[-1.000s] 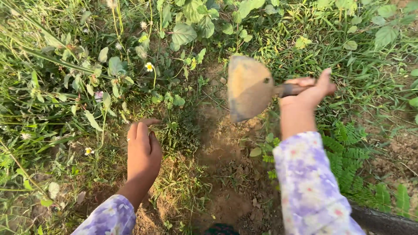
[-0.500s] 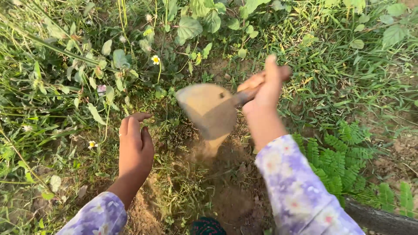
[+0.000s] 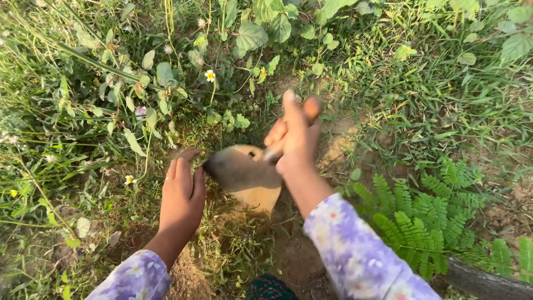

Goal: The person clears weeds from the ground by hand and digs into the soil using a hand hoe. They pull up plants, shake off the dirt, and loosen the earth around the remaining vegetation.

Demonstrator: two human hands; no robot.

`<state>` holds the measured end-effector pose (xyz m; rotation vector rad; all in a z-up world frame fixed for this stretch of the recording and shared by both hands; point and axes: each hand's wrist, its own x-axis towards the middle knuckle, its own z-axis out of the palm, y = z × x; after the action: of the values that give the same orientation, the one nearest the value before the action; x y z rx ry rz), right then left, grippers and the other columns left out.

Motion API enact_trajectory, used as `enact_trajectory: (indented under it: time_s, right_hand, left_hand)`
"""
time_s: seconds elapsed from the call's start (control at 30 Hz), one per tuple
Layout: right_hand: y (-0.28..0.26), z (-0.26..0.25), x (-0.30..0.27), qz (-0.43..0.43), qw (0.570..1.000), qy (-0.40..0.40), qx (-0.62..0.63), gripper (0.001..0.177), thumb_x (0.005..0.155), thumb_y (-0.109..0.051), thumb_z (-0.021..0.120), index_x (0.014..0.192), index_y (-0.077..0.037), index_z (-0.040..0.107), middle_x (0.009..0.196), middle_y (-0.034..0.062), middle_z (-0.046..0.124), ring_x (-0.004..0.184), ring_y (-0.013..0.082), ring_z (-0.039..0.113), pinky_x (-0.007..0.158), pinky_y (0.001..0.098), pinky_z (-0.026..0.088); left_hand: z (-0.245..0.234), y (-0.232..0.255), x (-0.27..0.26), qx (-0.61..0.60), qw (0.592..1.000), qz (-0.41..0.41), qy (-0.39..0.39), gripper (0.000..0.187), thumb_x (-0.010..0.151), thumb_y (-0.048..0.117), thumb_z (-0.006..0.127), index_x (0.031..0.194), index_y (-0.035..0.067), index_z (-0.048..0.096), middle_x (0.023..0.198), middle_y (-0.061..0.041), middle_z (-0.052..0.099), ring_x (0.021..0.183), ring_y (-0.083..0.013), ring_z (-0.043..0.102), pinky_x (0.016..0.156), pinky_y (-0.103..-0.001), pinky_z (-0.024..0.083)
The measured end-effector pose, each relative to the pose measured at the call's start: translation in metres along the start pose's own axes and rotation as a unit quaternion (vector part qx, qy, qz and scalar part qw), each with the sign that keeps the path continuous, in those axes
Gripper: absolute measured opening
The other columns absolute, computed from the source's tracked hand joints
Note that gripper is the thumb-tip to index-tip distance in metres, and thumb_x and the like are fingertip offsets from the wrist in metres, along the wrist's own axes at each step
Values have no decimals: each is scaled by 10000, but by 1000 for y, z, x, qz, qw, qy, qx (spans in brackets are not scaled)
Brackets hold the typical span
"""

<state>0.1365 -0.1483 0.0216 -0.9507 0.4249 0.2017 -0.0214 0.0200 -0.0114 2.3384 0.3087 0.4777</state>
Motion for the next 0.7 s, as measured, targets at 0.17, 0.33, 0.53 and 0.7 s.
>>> enact_trajectory:
  time_s: [0.17, 0.33, 0.53, 0.7]
  right_hand:
    - [-74, -31, 56, -133, 989, 21, 61, 505, 813, -451, 829, 761, -147, 430, 564, -10, 468, 439, 144, 464, 420, 347, 452]
    - [-76, -74, 69, -135, 985, 54, 89, 486, 815, -479, 806, 768, -155, 446, 609, -14, 486, 497, 150, 473, 484, 361, 460]
    - [-41, -99, 50, -75, 993, 59, 72, 473, 830, -474, 808, 778, -171, 449, 624, -18, 477, 519, 145, 463, 519, 353, 449]
    - [-38, -108, 42, -43, 993, 82, 72, 487, 826, -485, 798, 779, -167, 433, 615, -23, 471, 518, 143, 475, 524, 361, 461]
  left_hand:
    - [2, -6, -19, 114, 976, 42, -183, 677, 968, 412, 566, 1542, 117, 360, 1625, -191, 293, 1489, -387, 269, 1187, -575, 235]
    - [-1, 43, -23, 128, 904, 374, -160, 1063, 789, 837, 520, 1611, 229, 229, 1636, -225, 28, 1520, -419, -44, 1191, -603, 113]
    - [27, -5, -54, 240, 853, 225, -405, 564, 933, 274, 629, 1474, 320, 476, 1691, -68, 177, 1547, -351, 32, 1215, -502, 176]
    - [40, 13, -43, -33, 949, -282, -139, 296, 1066, 92, 449, 1344, 120, 549, 989, -156, 777, 770, -213, 740, 685, -381, 598]
